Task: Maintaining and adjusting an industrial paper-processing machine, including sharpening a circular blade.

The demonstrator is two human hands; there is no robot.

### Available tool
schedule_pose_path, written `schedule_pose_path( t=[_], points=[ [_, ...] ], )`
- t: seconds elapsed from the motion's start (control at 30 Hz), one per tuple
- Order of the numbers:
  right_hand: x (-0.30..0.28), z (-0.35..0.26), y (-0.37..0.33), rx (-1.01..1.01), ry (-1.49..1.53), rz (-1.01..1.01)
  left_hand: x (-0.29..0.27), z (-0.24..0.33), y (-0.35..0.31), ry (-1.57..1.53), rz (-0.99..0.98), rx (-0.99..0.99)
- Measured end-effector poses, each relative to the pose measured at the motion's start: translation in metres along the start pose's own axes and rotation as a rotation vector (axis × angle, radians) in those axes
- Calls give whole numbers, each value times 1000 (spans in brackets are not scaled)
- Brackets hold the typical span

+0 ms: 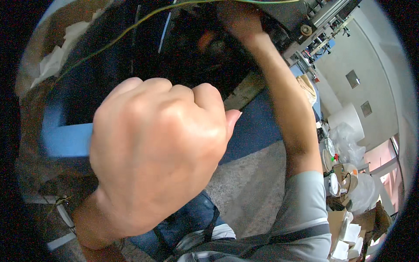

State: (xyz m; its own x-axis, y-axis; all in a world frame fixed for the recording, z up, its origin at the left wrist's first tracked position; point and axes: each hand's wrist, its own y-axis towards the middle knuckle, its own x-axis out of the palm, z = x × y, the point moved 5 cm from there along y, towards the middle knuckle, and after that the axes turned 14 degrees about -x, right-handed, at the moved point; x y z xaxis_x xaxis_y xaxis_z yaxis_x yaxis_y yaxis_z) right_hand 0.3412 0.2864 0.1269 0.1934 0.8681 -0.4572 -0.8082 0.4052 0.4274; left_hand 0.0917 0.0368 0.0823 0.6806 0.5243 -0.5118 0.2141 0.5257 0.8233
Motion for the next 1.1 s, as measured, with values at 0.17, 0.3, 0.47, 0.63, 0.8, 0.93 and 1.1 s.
schedule_pose_path(
  t=[0.17,0.3,0.47,0.63,0.8,0.93,1.1],
  points=[
    [-14,-16,18,105,92,-101,4,-8,-5,77,-118,-31],
    [-59,-41,34,192,170,34,0,-12,-8,111,-134,-17],
    [-4,31,-18,-76,-244,107,4,-2,-2,24,-91,10],
    [-62,-38,34,-82,65,27,10,-10,-7,94,-95,33],
    [-43,-8,19,80,450,-247,9,-4,-5,83,-81,4],
    [-38,-7,11,194,111,-80,0,-13,-7,72,-98,7],
    [-8,3,8,101,98,-12,2,-10,-4,75,-111,-11]
  ],
)
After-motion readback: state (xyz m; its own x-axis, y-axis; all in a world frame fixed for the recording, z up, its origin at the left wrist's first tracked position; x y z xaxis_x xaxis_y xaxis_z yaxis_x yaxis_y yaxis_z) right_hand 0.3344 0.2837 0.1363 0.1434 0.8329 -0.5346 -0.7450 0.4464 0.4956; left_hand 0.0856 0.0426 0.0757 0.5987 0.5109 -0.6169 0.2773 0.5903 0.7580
